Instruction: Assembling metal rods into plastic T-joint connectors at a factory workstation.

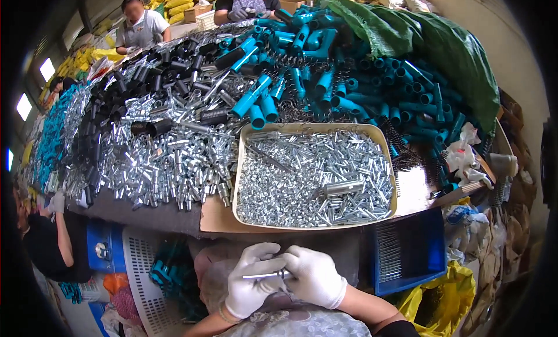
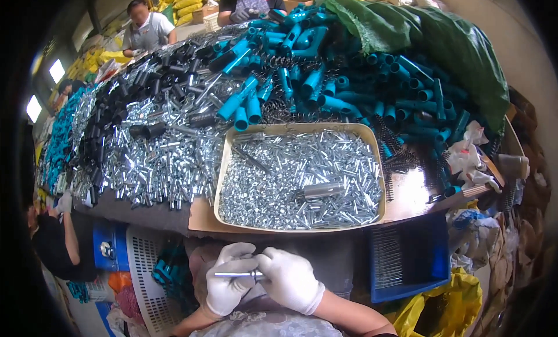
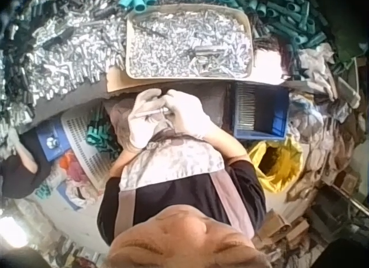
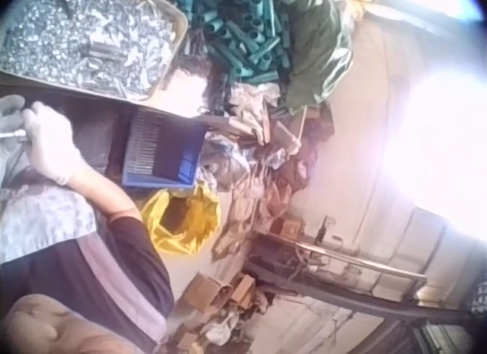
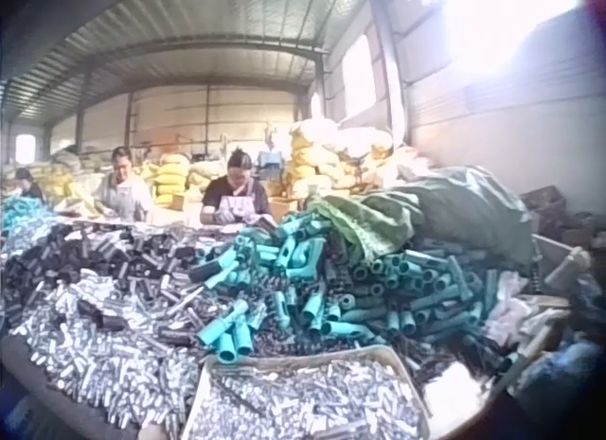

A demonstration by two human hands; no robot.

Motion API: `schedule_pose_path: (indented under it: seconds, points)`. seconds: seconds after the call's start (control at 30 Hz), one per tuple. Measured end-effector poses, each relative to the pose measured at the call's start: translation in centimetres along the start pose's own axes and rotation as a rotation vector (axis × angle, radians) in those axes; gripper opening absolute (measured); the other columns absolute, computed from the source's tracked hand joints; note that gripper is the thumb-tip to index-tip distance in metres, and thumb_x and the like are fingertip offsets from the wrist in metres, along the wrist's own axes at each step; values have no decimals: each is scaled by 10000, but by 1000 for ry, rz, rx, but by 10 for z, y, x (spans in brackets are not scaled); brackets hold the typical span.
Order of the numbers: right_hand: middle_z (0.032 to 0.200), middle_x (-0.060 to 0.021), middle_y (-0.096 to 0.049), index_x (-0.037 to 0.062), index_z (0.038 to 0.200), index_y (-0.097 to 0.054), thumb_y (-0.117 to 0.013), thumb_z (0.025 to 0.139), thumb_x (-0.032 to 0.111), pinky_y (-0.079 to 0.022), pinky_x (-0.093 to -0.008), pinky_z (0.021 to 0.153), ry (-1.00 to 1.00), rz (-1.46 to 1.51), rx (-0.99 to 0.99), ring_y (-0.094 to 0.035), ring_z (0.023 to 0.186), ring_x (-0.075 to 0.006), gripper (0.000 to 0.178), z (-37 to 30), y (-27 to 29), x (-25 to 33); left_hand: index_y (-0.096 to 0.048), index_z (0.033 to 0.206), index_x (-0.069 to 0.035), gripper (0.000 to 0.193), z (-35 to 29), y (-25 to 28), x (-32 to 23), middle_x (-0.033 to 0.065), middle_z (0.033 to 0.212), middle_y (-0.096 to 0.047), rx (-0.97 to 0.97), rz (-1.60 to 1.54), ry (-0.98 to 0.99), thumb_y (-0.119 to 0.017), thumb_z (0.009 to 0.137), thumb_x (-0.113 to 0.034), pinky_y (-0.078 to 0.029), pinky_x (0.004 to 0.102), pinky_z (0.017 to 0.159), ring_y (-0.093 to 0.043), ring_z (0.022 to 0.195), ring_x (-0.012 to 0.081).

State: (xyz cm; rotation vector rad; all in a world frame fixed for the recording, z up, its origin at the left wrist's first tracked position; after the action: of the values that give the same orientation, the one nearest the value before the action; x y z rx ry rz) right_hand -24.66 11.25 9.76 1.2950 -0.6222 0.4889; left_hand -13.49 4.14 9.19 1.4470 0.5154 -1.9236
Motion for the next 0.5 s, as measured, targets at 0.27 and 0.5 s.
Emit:
schedule_pose_path:
  seconds: [0.27, 0.5]
  points:
    - [1191, -155, -651, 41, 1381, -575, -760, 820, 86, -542, -398, 905, 104, 591, 279, -661, 1083, -344, 592, 6, 26, 17, -696, 980, -21, 482, 12, 25, -43, 142, 1096, -686, 87, 204, -186, -880, 780, -418, -553, 372, 821, -673, 963, 274]
    - [1193, -174, -675, 37, 1325, -619, -768, 849, 109, -541, -407, 920, 83, 539, 336, -672, 1076, -342, 505, -8, 10, 12, -486, 1114, 3, 477, -6, 33, -24, 244, 1036, -691, -37, -552, 114, -739, 951, -366, -584, 474, 907, -705, 995, 334]
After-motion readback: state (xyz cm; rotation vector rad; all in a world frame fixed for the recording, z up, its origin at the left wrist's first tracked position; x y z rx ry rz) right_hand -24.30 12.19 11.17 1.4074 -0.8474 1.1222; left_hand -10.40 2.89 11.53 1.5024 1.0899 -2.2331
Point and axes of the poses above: each hand's wrist, its own z-axis towards the middle knuckle, its own y-axis out of the back of the hand, x = y × z, the point moved 8 cm from there along z, towards the middle knuckle
